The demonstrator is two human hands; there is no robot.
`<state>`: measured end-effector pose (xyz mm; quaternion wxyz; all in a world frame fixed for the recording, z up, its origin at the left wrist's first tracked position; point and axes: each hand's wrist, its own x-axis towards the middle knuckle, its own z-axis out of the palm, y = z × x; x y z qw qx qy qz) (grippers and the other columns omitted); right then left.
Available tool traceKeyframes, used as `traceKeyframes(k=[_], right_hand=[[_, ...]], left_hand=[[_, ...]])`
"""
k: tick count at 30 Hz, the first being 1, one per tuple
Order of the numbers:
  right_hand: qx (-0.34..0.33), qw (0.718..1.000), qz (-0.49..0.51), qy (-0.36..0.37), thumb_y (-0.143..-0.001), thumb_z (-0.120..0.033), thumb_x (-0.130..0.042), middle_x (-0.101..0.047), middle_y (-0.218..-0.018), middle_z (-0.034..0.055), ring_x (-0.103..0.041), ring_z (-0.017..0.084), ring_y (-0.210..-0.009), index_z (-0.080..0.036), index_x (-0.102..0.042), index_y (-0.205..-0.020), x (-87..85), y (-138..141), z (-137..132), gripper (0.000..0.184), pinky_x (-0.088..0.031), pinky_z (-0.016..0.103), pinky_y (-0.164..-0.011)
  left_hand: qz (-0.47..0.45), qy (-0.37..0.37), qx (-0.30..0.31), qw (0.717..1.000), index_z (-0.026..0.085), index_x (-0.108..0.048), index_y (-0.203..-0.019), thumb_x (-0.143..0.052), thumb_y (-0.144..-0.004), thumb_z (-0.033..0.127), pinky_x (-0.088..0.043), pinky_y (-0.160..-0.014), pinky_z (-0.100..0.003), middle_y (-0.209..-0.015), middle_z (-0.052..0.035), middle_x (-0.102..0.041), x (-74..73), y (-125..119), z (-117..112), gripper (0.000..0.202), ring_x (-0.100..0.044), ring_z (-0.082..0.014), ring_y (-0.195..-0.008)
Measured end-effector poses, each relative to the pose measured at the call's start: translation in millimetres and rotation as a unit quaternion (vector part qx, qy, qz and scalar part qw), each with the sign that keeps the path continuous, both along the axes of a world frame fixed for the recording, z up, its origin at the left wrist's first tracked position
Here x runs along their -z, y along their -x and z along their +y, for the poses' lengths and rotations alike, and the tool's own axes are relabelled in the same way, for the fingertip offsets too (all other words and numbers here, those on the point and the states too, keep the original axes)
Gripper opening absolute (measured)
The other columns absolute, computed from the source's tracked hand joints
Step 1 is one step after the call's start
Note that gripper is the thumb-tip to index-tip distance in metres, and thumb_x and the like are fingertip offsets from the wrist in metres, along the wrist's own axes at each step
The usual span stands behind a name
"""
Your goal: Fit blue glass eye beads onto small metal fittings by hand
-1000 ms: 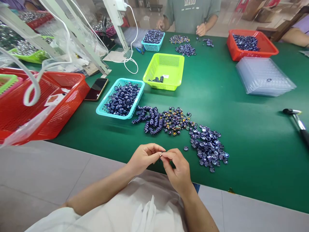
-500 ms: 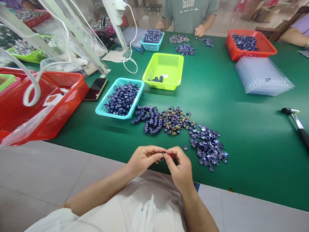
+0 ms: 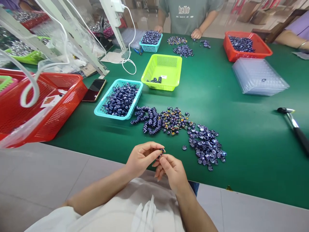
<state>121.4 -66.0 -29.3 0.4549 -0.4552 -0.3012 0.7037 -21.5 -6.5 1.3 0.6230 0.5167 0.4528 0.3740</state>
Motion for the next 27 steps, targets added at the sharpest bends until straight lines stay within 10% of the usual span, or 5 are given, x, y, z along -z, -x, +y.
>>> traceKeyframes(k=[9, 14, 21, 27], right_hand=[[0.130, 0.985, 0.103, 0.053, -0.076, -0.040, -0.079, -0.065, -0.074, -0.0002, -0.057, 0.010, -0.052, -0.021, -0.063, -0.081, 1.2, 10, 8, 0.026, -0.046, 0.021, -0.044], [0.201, 0.968, -0.096, -0.112, -0.087, -0.028, -0.069, -0.066, -0.086, 0.0027, -0.063, 0.014, -0.069, -0.022, -0.066, -0.085, 3.7, 1, 4, 0.007, -0.054, 0.027, -0.058], [0.102, 0.798, -0.385, -0.453, -0.084, 0.003, -0.059, -0.069, -0.106, 0.0061, -0.065, 0.020, -0.098, -0.030, -0.065, -0.122, 1.5, -15, 0, 0.050, -0.057, 0.035, -0.079], [0.117, 0.827, -0.347, -0.427, -0.084, 0.007, -0.058, -0.070, -0.108, 0.0053, -0.067, 0.019, -0.096, -0.027, -0.062, -0.123, 0.8, -13, 0, 0.052, -0.059, 0.035, -0.077]], left_hand=[[0.010, -0.088, -0.027, 0.996, 0.014, -0.076, -0.094, -0.067, -0.086, 0.027, -0.056, -0.067, -0.025, -0.086, -0.0086, -0.072, 5.3, 2, -5, 0.017, -0.067, -0.0168, -0.075], [-0.040, 0.037, -0.035, 0.998, 0.015, -0.077, -0.092, -0.074, -0.079, 0.030, -0.056, -0.073, -0.026, -0.088, -0.0077, -0.076, 8.4, 0, -3, 0.020, -0.069, -0.0181, -0.080], [-0.085, 0.124, -0.010, 0.989, 0.014, -0.077, -0.090, -0.077, -0.077, 0.033, -0.053, -0.067, -0.023, -0.079, -0.0048, -0.075, 3.0, -2, 1, 0.022, -0.065, -0.0131, -0.069], [-0.081, 0.109, -0.006, 0.991, 0.014, -0.077, -0.087, -0.077, -0.075, 0.029, -0.055, -0.074, -0.026, -0.084, -0.0066, -0.076, 6.4, 1, 0, 0.019, -0.068, -0.0165, -0.077]])
